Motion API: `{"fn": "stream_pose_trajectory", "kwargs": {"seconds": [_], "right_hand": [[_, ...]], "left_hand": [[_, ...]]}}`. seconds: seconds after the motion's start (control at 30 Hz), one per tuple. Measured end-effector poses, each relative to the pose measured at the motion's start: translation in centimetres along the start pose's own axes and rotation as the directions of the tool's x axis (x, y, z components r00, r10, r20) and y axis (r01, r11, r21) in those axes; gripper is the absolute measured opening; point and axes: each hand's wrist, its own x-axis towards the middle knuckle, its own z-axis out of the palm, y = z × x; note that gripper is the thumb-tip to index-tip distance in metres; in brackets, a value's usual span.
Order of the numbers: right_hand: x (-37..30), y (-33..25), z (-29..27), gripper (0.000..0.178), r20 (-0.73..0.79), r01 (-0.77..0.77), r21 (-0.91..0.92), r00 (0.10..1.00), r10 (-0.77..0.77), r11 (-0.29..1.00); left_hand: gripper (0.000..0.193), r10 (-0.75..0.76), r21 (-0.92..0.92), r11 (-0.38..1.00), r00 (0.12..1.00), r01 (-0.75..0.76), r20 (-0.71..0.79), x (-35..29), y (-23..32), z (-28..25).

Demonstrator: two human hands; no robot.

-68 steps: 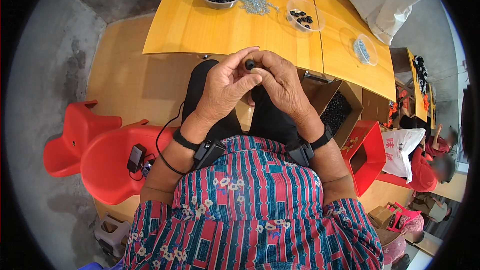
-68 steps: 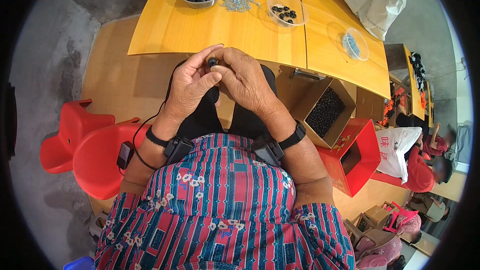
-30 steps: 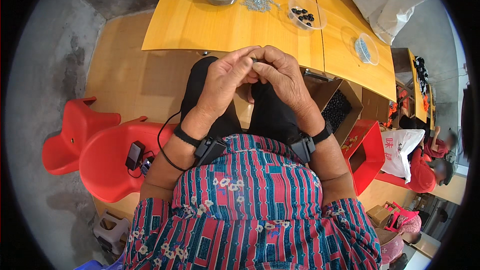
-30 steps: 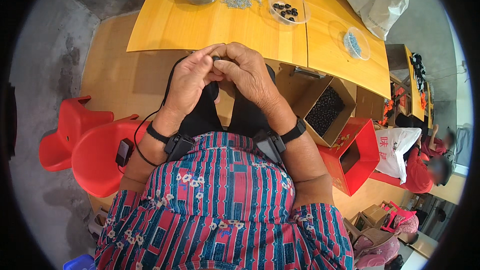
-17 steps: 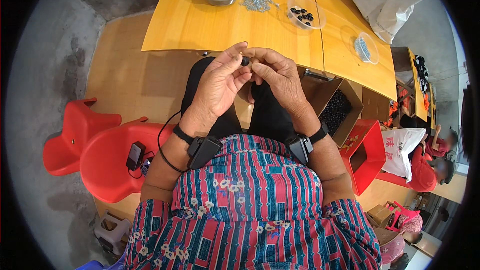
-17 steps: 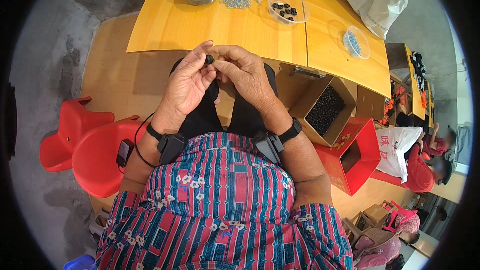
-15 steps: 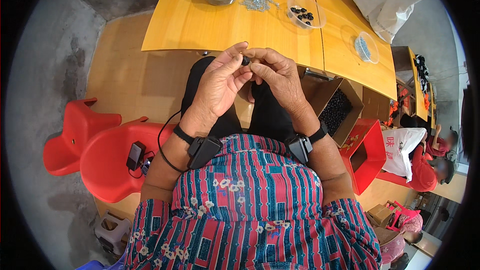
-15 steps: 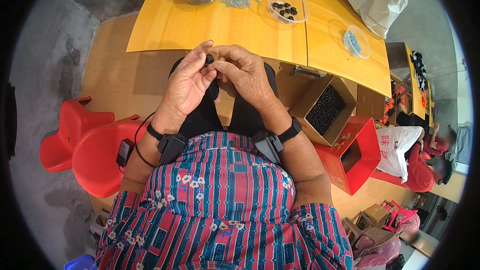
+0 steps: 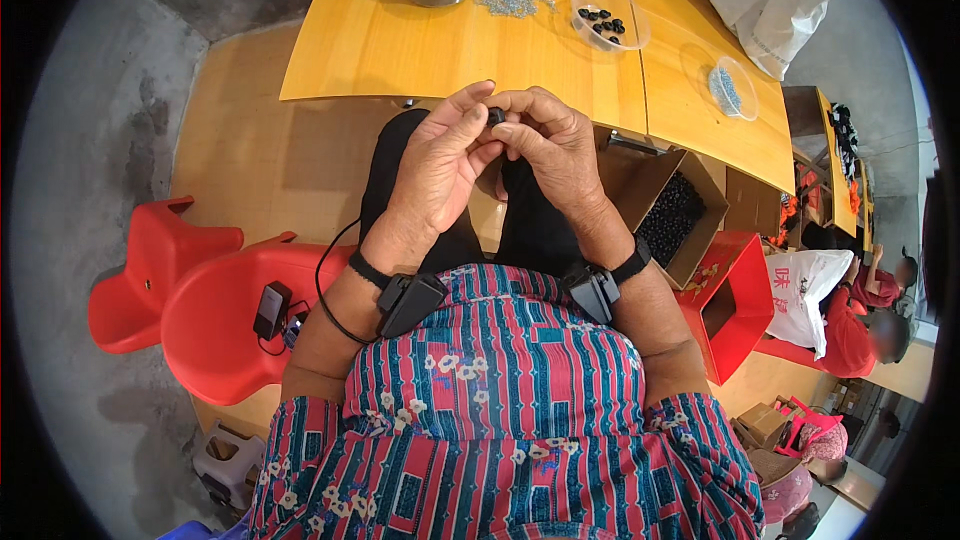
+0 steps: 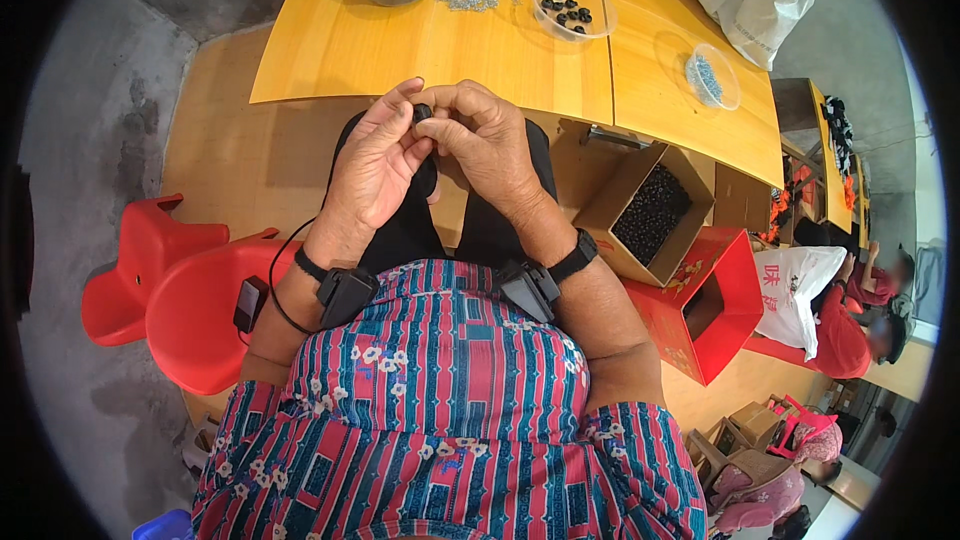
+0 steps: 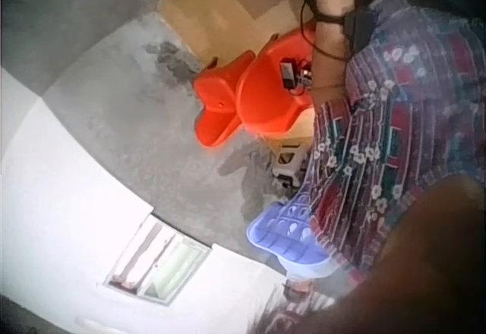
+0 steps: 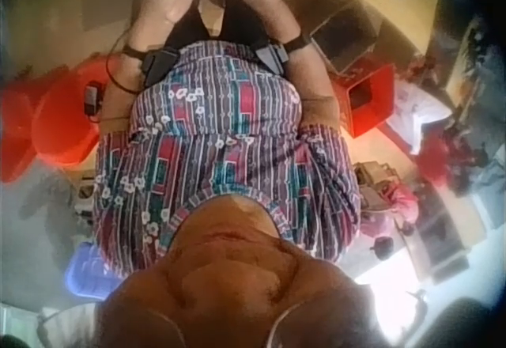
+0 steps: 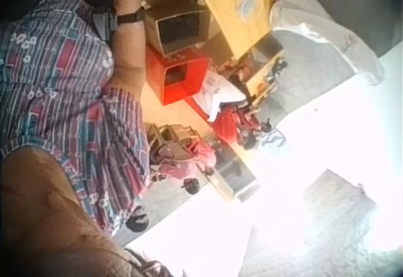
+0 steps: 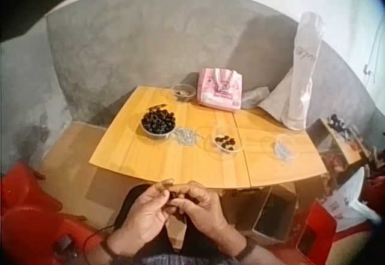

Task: The person assembles small plastic shells and metal clips by hand at a work surface, picking up components from plastic bins and fitting them together.

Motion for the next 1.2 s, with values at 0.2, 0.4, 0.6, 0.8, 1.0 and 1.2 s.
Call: {"fn": "stream_pose_trajectory", "kwargs": {"seconds": [0.2, 0.4, 0.6, 0.8, 1.0, 1.2], "right_hand": [[-0.1, -0.7, -0.2, 0.019, 0.057, -0.141, 0.211, 0.99, 0.132, 0.967], [0.2, -0.9, -0.1, 0.018, 0.057, -0.121, 0.194, 0.992, 0.112, 0.974], [0.2, -0.8, -0.3, 0.019, 0.075, -0.125, 0.173, 0.991, 0.114, 0.977], [0.2, -1.4, 0.1, 0.02, 0.088, -0.164, 0.275, 0.986, 0.145, 0.947], [0.0, -1.6, 0.3, 0.023, 0.076, -0.091, 0.127, 0.994, 0.082, 0.988], [-0.3, -0.9, -0.1, 0.025, 0.135, -0.2, 0.352, 0.978, 0.162, 0.914]], "left_hand": [[0.03, 0.052, 0.047, 0.998, 0.999, -0.052, 0.002, -0.2, 0.3, 0.4], [0.032, 0.111, 0.103, 0.989, 0.994, -0.109, -0.017, -0.3, 0.8, 0.9], [0.032, 0.119, 0.119, 0.986, 0.993, -0.116, -0.022, -0.3, 1.0, 0.9], [0.033, 0.128, 0.091, 0.988, 0.991, -0.125, -0.025, -0.2, 0.9, 0.8], [0.031, 0.116, 0.095, 0.989, 0.992, -0.112, -0.048, -0.2, 0.8, 0.6], [0.029, 0.1, 0.075, 0.992, 0.994, -0.096, -0.047, -0.2, 0.8, 1.1]]}}
